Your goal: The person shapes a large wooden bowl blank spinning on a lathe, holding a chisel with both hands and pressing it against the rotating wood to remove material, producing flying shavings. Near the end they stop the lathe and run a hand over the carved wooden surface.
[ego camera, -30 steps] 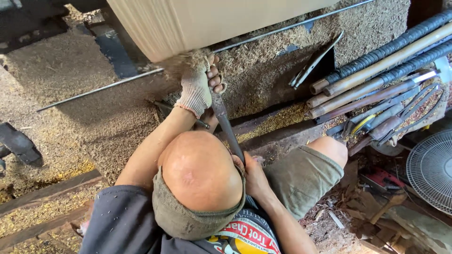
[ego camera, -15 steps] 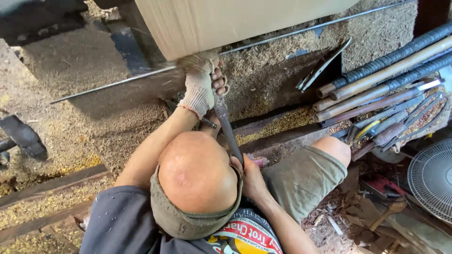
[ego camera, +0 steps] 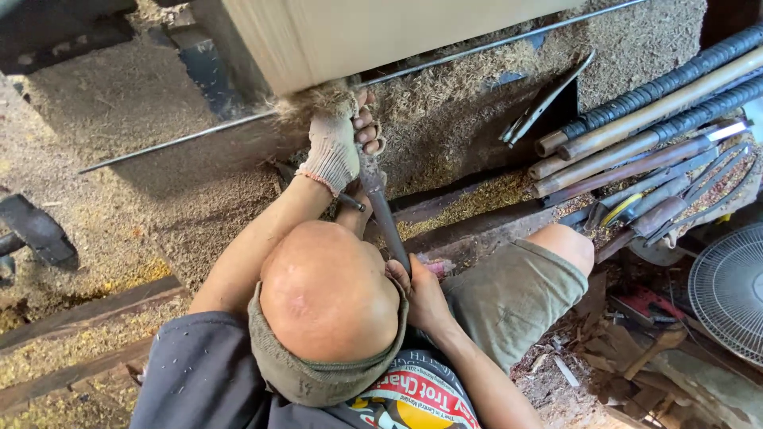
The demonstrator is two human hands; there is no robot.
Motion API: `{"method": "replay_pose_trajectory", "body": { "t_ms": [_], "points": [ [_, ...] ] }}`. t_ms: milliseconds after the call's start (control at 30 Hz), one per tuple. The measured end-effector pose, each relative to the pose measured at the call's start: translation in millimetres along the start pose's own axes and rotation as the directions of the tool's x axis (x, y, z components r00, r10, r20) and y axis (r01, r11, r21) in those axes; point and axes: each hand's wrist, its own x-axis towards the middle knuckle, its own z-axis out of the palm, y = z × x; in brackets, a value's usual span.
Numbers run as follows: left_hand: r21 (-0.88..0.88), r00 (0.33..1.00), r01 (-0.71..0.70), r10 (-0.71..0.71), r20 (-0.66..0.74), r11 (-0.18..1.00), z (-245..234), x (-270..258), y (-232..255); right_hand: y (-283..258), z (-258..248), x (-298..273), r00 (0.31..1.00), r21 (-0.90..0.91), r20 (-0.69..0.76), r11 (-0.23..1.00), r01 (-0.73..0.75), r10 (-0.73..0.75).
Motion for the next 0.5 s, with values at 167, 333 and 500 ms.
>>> {"method": "replay_pose_trajectory", "body": {
  "t_ms": [167,333,500],
  "points": [
    [-0.003,0.999,0.037,-0.038,-0.027,0.999,-14,-9,8,-10,14,-6,0.996,0.019,-0.003,0.996,0.090,-0.090],
    [-0.075,0.998,0.060,-0.062,-0.028,0.995,-12,-12,10,-9,19,-5,0.999,-0.074,-0.030,0.997,-0.020,0.018],
    [0.042,0.999,0.031,-0.030,-0.030,0.999,-14,-10,9,-23,13,-5,0.999,-0.033,-0.041,0.999,0.024,-0.025]
  ]
}}
